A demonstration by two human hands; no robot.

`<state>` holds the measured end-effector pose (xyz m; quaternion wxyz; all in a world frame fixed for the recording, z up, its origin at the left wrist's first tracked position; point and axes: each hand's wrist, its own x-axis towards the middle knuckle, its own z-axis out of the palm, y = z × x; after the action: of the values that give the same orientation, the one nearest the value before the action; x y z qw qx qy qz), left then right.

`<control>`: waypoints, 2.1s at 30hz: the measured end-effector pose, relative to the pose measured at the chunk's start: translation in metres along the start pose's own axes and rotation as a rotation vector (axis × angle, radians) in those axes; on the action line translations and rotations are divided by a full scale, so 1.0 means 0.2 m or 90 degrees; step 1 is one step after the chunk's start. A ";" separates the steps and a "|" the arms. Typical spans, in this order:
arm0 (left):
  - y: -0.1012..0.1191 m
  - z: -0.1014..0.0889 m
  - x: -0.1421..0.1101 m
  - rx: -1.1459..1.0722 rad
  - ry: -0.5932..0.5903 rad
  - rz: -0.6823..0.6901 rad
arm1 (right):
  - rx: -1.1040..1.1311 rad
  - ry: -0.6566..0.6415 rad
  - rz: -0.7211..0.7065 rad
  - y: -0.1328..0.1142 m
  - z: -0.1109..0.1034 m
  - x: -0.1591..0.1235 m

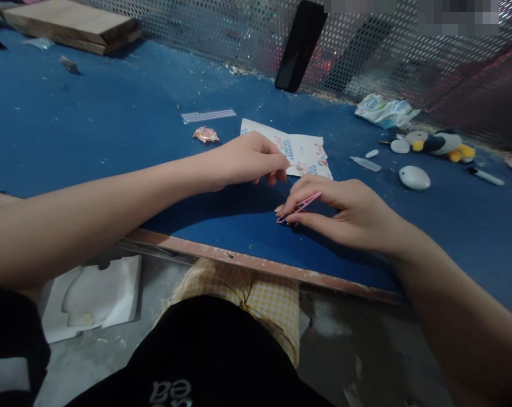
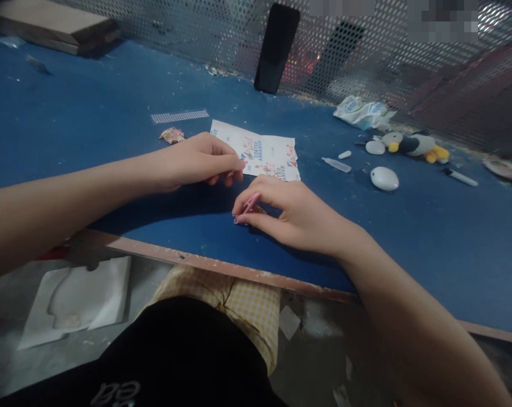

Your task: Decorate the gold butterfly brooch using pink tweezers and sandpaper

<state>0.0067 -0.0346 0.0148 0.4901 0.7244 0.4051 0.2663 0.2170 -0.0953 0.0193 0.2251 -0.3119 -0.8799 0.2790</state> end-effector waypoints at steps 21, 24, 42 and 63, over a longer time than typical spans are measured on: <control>0.05 0.02 -0.06 -0.311 -0.177 -0.195 | 0.298 0.352 0.233 0.04 -0.01 0.03; 0.07 0.03 -0.08 -0.378 -0.196 -0.239 | 0.315 0.370 0.248 0.04 -0.01 0.03; 0.07 0.06 -0.08 -0.262 -0.131 -0.156 | 0.374 0.373 0.218 0.05 -0.01 0.02; 0.06 0.04 -0.08 -0.294 -0.177 -0.177 | 0.328 0.390 0.221 0.03 -0.03 0.01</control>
<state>0.0091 -0.0546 0.0234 0.7246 0.5605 0.3583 0.1800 0.2213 -0.0875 0.0201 0.4962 -0.4571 -0.6087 0.4176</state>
